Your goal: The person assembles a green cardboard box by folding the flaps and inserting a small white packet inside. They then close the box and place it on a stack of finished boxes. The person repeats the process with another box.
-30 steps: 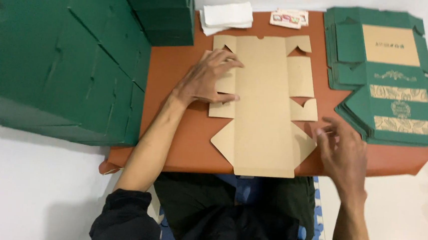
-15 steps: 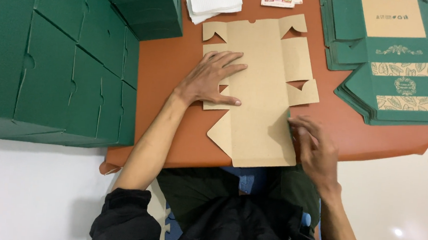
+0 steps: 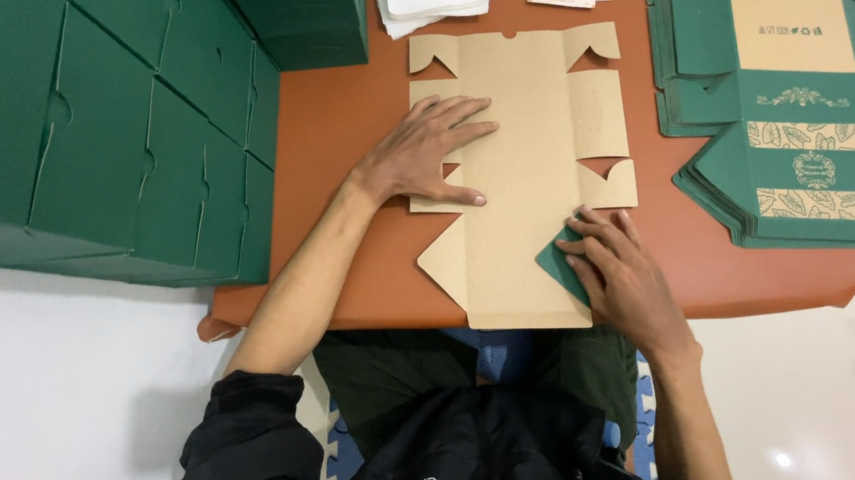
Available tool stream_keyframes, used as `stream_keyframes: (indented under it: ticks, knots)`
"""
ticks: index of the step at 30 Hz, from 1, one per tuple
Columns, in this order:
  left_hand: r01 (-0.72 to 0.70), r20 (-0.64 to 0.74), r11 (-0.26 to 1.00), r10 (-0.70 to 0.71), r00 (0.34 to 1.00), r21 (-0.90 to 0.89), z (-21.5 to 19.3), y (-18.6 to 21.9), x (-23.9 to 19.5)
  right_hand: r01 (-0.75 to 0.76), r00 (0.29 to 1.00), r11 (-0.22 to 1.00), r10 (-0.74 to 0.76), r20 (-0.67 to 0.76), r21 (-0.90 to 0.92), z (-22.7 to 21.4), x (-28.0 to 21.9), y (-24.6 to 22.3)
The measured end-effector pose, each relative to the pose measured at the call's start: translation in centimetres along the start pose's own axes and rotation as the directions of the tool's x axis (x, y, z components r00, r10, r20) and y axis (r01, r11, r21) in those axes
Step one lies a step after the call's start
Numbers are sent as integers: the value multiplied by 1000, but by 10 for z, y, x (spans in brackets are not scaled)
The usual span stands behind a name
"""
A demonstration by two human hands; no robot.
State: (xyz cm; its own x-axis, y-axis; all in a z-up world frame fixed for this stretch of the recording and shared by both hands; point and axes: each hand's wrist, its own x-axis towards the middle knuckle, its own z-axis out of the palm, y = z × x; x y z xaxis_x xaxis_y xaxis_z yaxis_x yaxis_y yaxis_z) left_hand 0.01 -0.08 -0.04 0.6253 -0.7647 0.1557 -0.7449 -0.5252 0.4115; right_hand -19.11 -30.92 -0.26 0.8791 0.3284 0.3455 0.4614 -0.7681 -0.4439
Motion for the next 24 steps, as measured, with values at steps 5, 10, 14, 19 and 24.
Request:
stream_keyframes:
  ticks: [5,10,14,19,24]
  knots:
    - [65,150,994,-51,987,-90,-15,4,-5,-30,976,998,15,215,64,-21,8,3]
    - [112,305,981,-60,951,-158,-33,6,-9,-61,949,995,31,312,85,-32,13,-4]
    - [118,369,978,-47,928,-174,-31,2,-8,-61,950,995,34,311,78,-30,8,-4]
    - [125,386,977,-50,921,-173,-36,15,-8,-18,965,996,-7,263,93,-20,2,10]
    - [154,359,976,-89,929,-157,-32,23,-4,20,972,997,-37,232,79,-18,-1,12]
